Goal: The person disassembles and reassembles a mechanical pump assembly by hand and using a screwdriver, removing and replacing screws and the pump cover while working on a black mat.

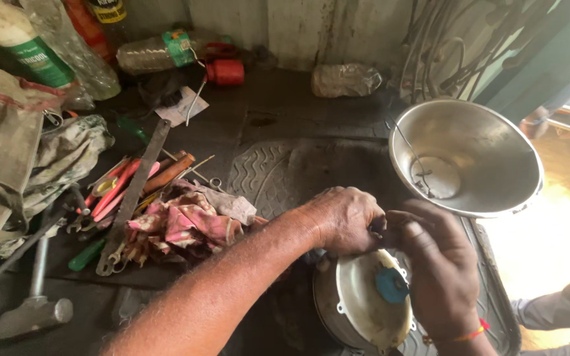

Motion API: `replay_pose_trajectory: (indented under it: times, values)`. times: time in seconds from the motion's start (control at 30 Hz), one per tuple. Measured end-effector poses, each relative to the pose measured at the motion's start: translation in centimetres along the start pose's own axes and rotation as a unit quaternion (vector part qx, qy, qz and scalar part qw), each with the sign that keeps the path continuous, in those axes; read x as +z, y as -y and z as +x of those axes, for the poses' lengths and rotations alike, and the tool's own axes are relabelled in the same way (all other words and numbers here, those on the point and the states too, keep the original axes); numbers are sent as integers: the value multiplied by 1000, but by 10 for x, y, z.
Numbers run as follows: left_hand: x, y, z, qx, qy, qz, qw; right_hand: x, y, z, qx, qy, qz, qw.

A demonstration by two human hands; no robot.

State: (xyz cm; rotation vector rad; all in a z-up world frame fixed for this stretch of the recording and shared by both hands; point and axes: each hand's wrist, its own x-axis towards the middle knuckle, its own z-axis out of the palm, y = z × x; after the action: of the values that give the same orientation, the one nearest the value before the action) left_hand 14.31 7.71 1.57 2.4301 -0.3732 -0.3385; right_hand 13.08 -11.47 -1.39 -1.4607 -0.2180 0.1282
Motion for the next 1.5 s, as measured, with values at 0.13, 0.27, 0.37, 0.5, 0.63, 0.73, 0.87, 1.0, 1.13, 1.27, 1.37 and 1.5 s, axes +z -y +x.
replay_pose_trajectory:
  times: [0.13, 0.27, 0.37, 0.5, 0.63, 0.73, 0.87, 1.0, 1.13, 1.27, 1.37, 1.5]
  values:
    - [-2, -4, 1, 15, 10, 31, 999, -18, -17, 20, 159, -8, 264, 951]
    - [-5, -7, 5, 23, 16, 24, 999, -23, -11, 27, 50, 76, 5, 996]
    - [-6, -4, 4, 7, 35, 30, 999, -10, 8, 11, -50, 78, -213, 973]
    - [-6, 0, 6, 29, 31, 14, 999, -7, -4, 9, 120, -17, 183, 976]
    - [-5, 4, 9, 47, 29, -6, 998, -30, -28, 28, 167, 46, 349, 921]
    - [-7, 6, 11, 92, 25, 14, 995, -28, -11, 27, 29, 36, -120, 992]
    - [-10, 7, 11, 36, 65, 18, 997, -10, 12, 15, -51, 66, -204, 975]
    - [-6, 12, 15, 68, 51, 3, 996, -12, -11, 13, 70, -5, 145, 987]
    - [-7, 14, 18, 96, 47, -2, 994, -30, -33, 31, 139, 78, 410, 898]
    - [-12, 12, 18, 63, 73, 7, 995, -21, -14, 24, 49, 44, 50, 997]
    - [-15, 11, 18, 63, 68, -27, 995, -10, 8, 14, -53, 65, -129, 988]
    - [-22, 7, 27, 98, 46, -33, 994, -13, 12, 15, -96, -13, -56, 994]
